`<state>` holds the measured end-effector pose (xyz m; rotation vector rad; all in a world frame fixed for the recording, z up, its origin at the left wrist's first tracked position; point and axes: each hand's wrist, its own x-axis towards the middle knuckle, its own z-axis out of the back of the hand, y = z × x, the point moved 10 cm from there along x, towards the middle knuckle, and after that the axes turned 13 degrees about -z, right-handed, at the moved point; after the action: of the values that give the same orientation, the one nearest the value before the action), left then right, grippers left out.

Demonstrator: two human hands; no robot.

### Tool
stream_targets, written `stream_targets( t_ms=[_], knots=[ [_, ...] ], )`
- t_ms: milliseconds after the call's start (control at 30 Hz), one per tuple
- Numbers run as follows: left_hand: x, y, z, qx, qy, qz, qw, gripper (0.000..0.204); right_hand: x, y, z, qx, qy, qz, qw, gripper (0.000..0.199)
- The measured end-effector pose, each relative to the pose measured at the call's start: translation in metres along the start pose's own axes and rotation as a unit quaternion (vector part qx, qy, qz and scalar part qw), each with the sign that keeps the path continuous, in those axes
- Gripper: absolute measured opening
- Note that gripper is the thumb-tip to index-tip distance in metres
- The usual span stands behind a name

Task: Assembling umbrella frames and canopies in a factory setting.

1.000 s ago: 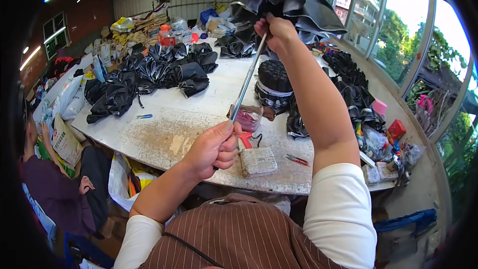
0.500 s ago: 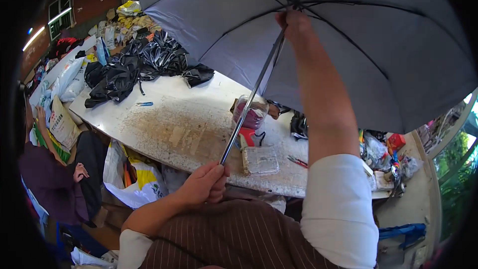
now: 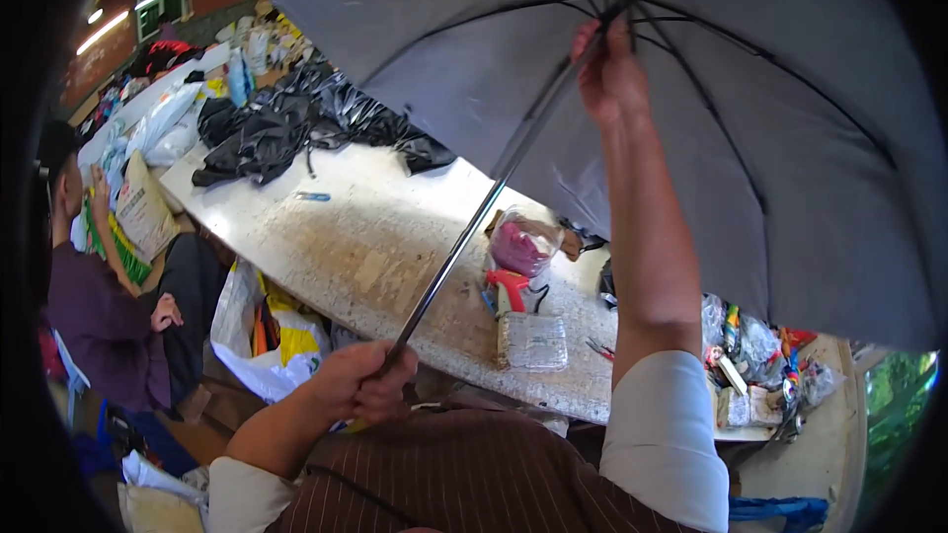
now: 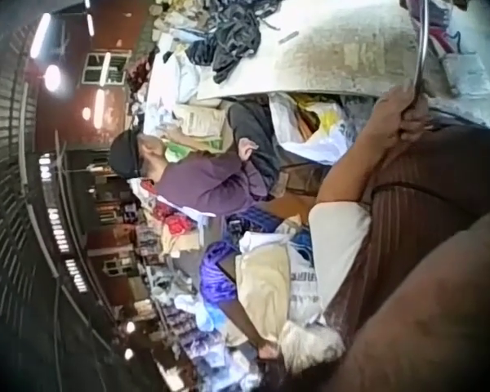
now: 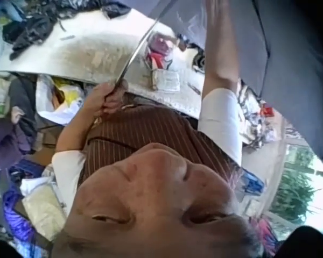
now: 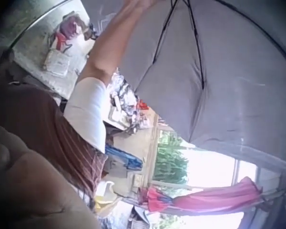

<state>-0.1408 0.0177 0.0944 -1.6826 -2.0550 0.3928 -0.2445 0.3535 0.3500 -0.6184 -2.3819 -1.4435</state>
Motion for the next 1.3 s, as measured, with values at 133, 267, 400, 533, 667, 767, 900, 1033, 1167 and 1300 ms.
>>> stream_targets(
  t_ms=[133,267,400,533,667,767,900,1033,1167,1300],
  knots=[
    [-0.009,-0.004,0.011,0.04,-0.031,-0.03,0.998,0.026,-0.001,-0.035,-0.007,0.104,0.025,-0.033,0.994,0.031],
    [-0.015,-0.003,0.015,0.063,-0.058,-0.041,0.996,0.025,-0.021,-0.084,-0.027,0.229,0.036,-0.08,0.969,0.027],
    [-0.012,-0.01,0.022,0.099,-0.105,-0.044,0.989,0.024,-0.039,-0.144,-0.047,0.265,0.059,-0.098,0.957,0.024],
    [-0.009,-0.001,0.008,0.054,-0.062,0.005,0.997,0.02,-0.052,-0.182,-0.021,0.378,0.06,-0.137,0.914,0.018],
    [-0.012,0.009,0.012,0.005,-0.055,0.018,0.998,0.019,-0.068,-0.152,-0.044,0.436,0.15,-0.12,0.879,0.019],
    [0.001,0.006,0.021,0.037,-0.058,0.009,0.998,0.017,-0.071,-0.147,-0.041,0.421,0.153,-0.088,0.89,0.018],
    [0.048,-0.007,0.019,-0.039,-0.086,-0.046,0.994,0.018,-0.1,-0.249,-0.033,0.404,0.016,-0.201,0.892,0.023],
    [0.071,0.006,0.047,-0.052,-0.128,-0.063,0.988,0.022,-0.163,-0.359,-0.014,0.351,-0.044,-0.351,0.867,0.035],
    [0.045,0.041,0.144,-0.017,-0.269,-0.033,0.962,0.023,-0.281,-0.423,0.032,0.169,-0.098,-0.576,0.794,0.033],
    [0.034,0.05,0.172,-0.009,-0.338,-0.05,0.94,0.023,-0.35,-0.401,0.077,0.109,-0.151,-0.623,0.76,0.03]
  ],
)
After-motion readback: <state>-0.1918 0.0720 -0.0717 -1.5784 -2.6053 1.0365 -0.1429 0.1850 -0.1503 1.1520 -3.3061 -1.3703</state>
